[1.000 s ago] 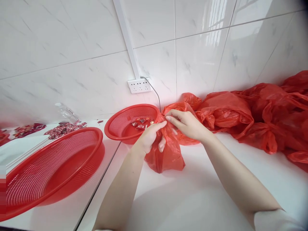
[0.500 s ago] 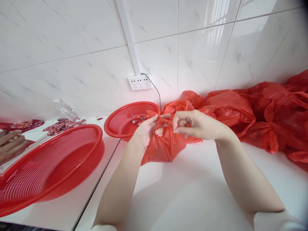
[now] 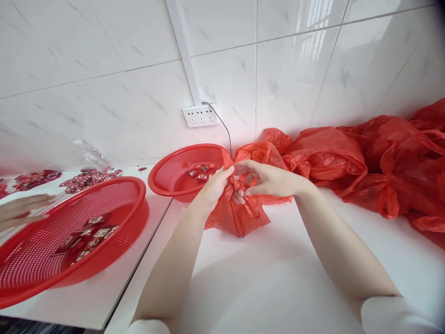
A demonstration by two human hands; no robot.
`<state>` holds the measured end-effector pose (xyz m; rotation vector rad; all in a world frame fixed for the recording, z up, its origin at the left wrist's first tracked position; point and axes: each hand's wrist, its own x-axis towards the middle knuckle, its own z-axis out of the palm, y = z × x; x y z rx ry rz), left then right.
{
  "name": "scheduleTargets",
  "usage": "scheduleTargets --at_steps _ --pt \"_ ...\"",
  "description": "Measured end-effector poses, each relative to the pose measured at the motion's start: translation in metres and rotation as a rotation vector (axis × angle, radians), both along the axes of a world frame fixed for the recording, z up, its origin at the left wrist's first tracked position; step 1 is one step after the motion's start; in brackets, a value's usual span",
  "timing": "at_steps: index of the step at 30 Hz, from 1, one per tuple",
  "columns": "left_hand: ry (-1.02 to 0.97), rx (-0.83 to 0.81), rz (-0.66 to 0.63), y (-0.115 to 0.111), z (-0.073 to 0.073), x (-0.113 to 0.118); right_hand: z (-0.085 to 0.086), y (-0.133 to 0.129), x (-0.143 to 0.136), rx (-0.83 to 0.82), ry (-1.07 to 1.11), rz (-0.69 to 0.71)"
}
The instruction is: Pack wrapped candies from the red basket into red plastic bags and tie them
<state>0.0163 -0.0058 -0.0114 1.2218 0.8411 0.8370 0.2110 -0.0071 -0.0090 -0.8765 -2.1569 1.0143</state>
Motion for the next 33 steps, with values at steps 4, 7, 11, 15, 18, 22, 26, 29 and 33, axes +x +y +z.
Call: scheduleTargets --at_steps 4,7,11,15,18,22,26,29,33 --pt "0.106 0.034 0.060 0.001 -0.001 -0.002 -0.006 0.007 -0.003 -0.095 0.039 0.104" --pt "0.168 0.221 0.237 0.003 -0.002 -0.002 -0.006 0.006 -0.006 -0.029 0.022 0.079" --pt "0.158 0.593 0.444 0.004 -0.005 0.003 -0.006 0.003 -0.012 0.012 -0.030 -0.016" --pt "-0.001 0.686 0.290 0.005 -0.010 0.008 -0.006 0.007 -0.012 -0.055 0.044 -0.060" --pt "-0.115 0.599 0.173 0.009 -0.010 0.007 -0.005 0.011 -0.007 -0.107 0.139 0.011" --pt "-0.107 0.537 0.165 0.013 -0.006 0.000 -0.003 0.016 0.004 -0.051 0.199 -0.150" --pt "-0.013 0.519 0.180 0.015 -0.003 -0.007 0.002 0.016 0.016 -0.047 0.325 -0.241" --pt "0.013 0.491 0.157 0.017 -0.005 -0.010 0.004 0.014 0.018 -0.090 0.373 -0.275" --pt "0.038 0.512 0.090 0.019 -0.009 -0.009 0.000 0.014 0.010 -0.144 0.314 -0.253"
